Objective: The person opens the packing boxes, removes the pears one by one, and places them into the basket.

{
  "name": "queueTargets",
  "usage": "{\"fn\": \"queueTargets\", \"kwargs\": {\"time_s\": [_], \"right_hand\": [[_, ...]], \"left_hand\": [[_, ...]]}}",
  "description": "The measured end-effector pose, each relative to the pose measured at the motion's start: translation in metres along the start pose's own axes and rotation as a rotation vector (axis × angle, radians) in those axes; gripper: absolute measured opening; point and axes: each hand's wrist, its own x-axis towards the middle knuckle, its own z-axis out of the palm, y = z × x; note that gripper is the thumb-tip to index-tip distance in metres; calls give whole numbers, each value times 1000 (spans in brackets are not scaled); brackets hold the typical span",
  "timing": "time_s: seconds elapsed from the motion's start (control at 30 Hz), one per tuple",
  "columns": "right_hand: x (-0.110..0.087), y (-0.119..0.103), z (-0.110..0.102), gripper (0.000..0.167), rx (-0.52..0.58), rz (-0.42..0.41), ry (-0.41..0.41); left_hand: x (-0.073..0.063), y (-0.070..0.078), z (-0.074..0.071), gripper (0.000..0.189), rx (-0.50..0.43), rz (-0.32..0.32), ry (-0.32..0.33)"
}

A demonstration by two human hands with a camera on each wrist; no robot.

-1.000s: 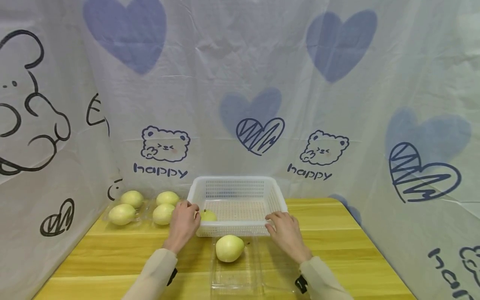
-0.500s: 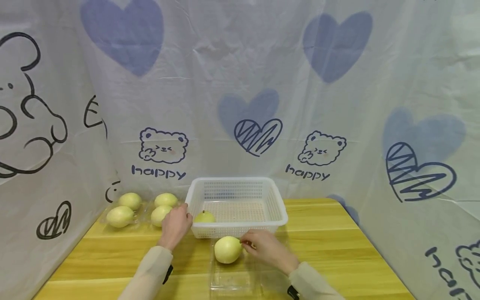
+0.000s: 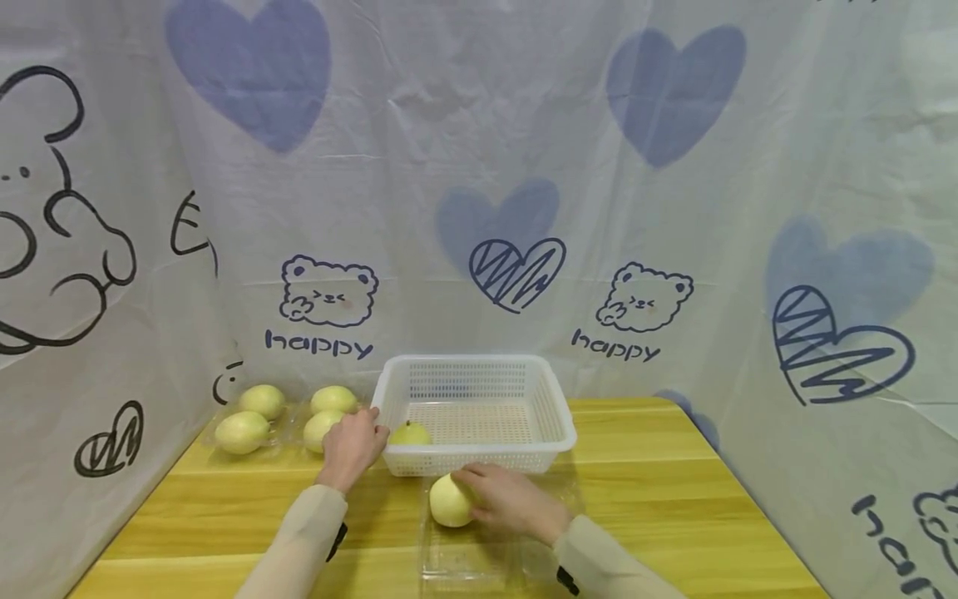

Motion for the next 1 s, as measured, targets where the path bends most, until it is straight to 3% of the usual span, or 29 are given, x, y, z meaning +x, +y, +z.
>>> {"fn": "queueTargets", "kwargs": {"time_s": [0.27,0.57,1.0], "right_hand": [[7,4,6,63,74,-4,-39],[12,-2,10,82,7,-59,-86],[11,4,4,75,64,20,-76]], "left_hand": [[0,0,0,45,6,-1,-3],[-1,0,1,43,-1,0,3],[-2,1,-1,42,6,-13,8]]}}
